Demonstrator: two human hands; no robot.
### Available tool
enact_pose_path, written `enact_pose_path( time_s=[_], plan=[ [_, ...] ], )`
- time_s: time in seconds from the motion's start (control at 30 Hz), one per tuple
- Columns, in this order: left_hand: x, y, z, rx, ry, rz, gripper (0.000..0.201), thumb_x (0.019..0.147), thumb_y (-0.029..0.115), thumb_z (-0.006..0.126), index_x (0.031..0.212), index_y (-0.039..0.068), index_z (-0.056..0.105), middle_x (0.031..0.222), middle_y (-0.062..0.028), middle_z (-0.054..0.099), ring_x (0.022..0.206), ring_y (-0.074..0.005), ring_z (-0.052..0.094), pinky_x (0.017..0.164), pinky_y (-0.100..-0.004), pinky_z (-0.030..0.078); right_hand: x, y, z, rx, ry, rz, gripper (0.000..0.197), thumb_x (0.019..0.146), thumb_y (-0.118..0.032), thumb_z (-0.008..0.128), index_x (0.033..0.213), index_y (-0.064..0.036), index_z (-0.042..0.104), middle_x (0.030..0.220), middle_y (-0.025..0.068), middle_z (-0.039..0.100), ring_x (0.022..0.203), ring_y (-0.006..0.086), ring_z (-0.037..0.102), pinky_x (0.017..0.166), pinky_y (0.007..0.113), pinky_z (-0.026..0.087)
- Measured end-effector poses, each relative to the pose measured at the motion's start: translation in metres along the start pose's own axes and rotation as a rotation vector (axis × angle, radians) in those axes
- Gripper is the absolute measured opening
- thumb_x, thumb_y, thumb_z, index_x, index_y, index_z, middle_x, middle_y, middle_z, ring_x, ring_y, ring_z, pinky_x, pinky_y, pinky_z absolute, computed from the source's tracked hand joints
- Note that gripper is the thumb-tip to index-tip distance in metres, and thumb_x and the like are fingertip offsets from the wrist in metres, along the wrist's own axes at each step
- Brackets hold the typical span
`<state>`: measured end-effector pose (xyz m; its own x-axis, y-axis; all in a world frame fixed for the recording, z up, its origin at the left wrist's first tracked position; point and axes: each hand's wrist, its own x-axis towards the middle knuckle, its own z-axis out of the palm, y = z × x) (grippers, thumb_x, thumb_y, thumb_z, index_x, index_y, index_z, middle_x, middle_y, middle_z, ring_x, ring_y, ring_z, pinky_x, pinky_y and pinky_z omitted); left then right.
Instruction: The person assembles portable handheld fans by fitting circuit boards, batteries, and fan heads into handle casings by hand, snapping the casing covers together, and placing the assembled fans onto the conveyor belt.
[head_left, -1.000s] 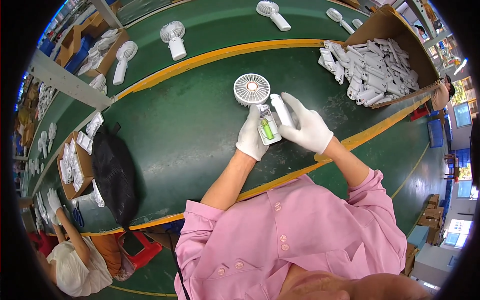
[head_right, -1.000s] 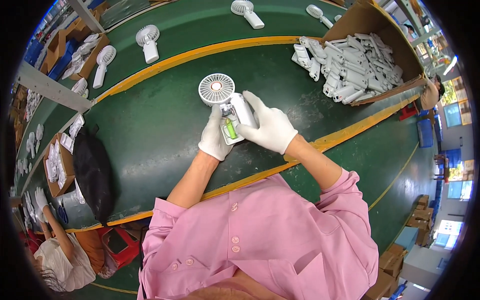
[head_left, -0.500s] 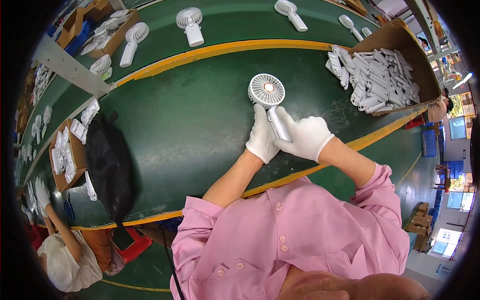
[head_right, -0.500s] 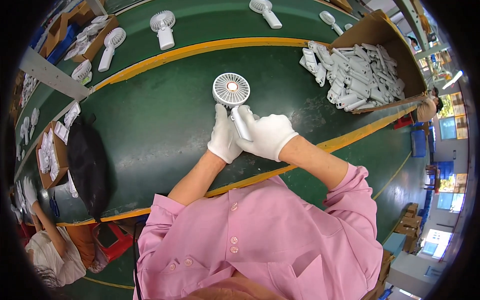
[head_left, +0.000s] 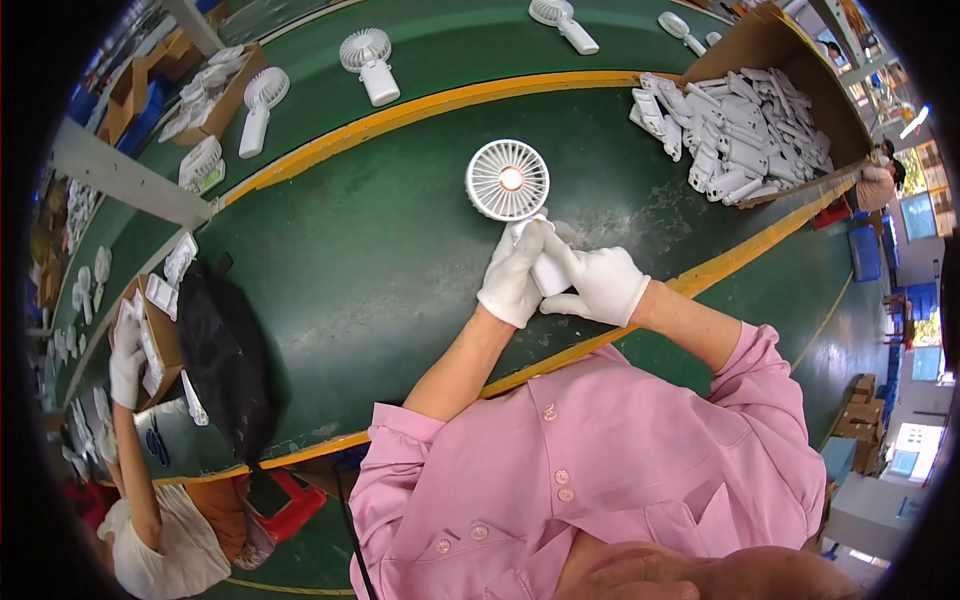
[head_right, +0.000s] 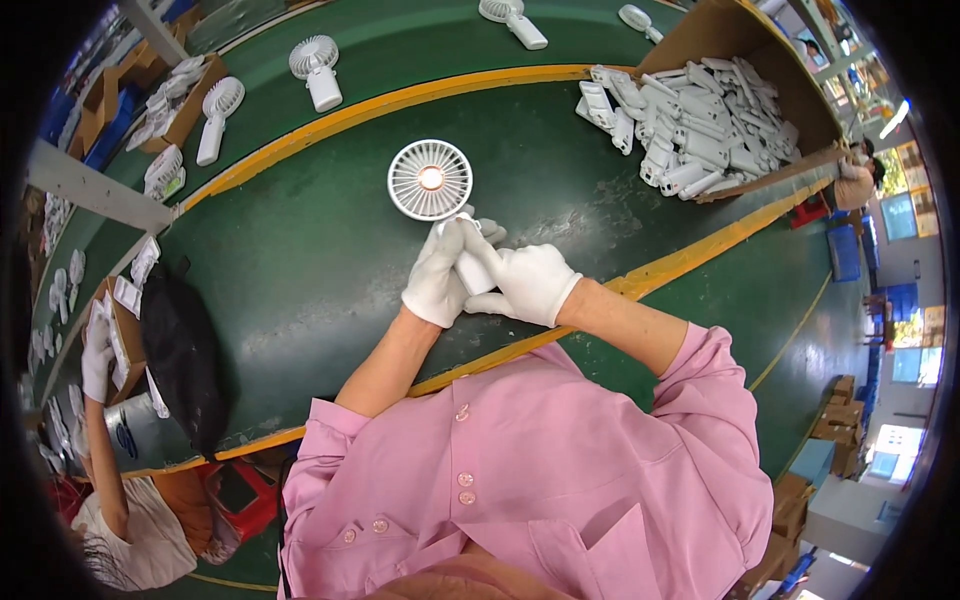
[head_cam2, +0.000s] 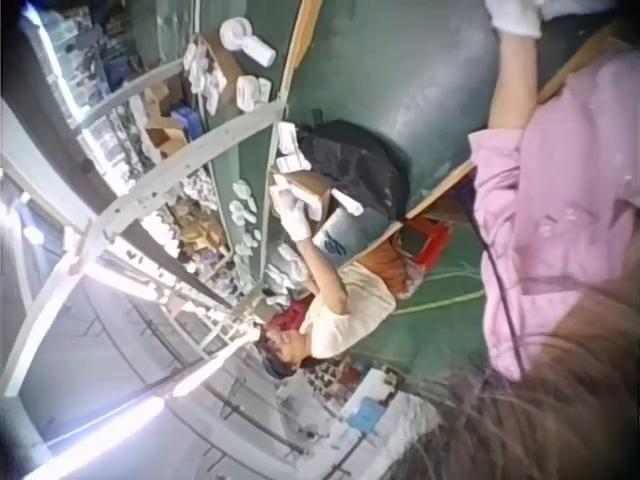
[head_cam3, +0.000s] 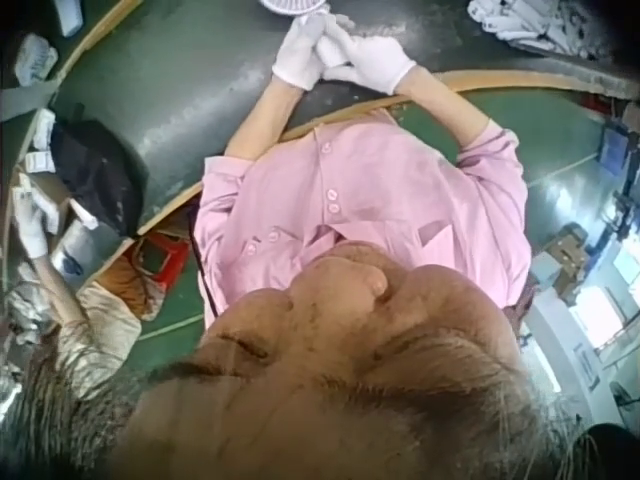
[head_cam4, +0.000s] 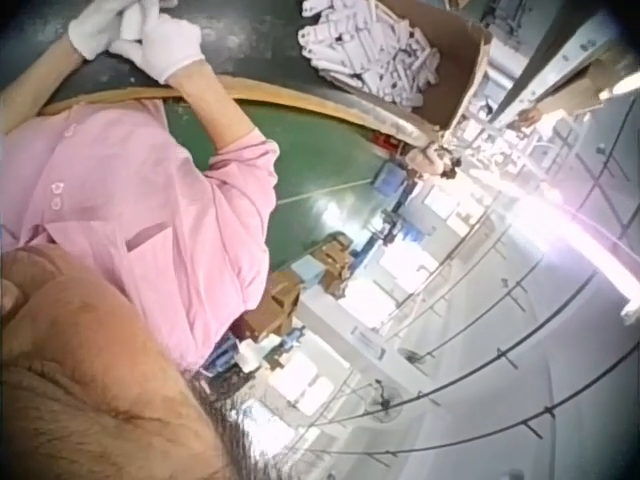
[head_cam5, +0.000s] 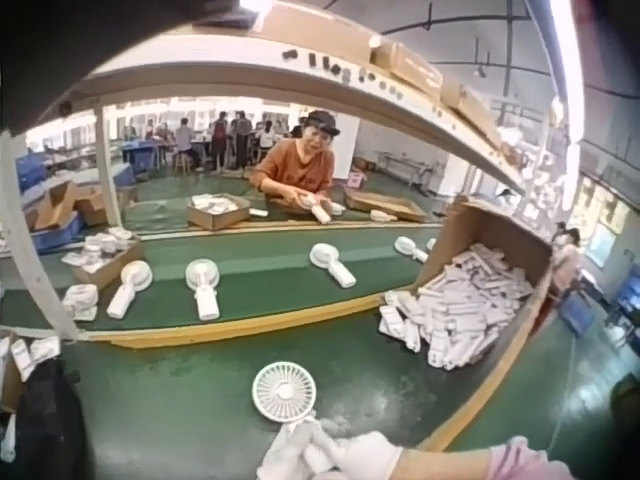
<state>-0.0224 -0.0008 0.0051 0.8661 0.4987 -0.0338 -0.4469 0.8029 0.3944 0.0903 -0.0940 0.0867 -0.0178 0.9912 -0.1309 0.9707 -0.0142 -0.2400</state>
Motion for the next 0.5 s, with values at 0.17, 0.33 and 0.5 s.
enact_pose_path(
  time_s=[0.17, 0.33, 0.5],
  plan=[
    [0.002, 0.008, -0.002, -0.042, 0.058, 0.010, 0.038, 0.085, 0.022, 0.071, 0.114, 0.007, 0.053, 0.110, -0.0098, 0.057, 0.110, -0.0252, 0.055, 0.098, -0.0429, 0.046, -0.005, 0.015, 0.015, 0.417, 0.175, 0.139, 0.080, 0.078, -0.043, 0.066, 0.140, -0.0060, 0.031, 0.082, 0.0201, 0.067, 0.072, 0.0378, 0.066, 0.068, 0.044, 0.053],
    [0.003, 0.007, -0.006, 0.056, -0.060, 0.112, 0.038, 0.083, 0.021, 0.072, 0.112, 0.006, 0.053, 0.107, -0.0088, 0.061, 0.113, -0.0256, 0.053, 0.097, -0.0409, 0.045, -0.002, 0.011, 0.009, 0.583, 0.209, 0.203, 0.062, 0.077, -0.048, 0.065, 0.117, -0.0024, 0.053, 0.085, 0.0207, 0.067, 0.080, 0.0394, 0.065, 0.075, 0.045, 0.051],
    [-0.002, 0.006, 0.003, 0.212, -0.014, 0.144, 0.042, 0.081, 0.020, 0.075, 0.113, 0.004, 0.054, 0.107, -0.0067, 0.060, 0.124, -0.0262, 0.046, 0.104, -0.0429, 0.039, 0.013, 0.000, 0.007, 0.412, 0.066, 0.292, 0.061, 0.077, -0.060, 0.057, 0.110, -0.0080, 0.059, 0.087, 0.0205, 0.067, 0.081, 0.0392, 0.065, 0.076, 0.046, 0.052]
  ],
)
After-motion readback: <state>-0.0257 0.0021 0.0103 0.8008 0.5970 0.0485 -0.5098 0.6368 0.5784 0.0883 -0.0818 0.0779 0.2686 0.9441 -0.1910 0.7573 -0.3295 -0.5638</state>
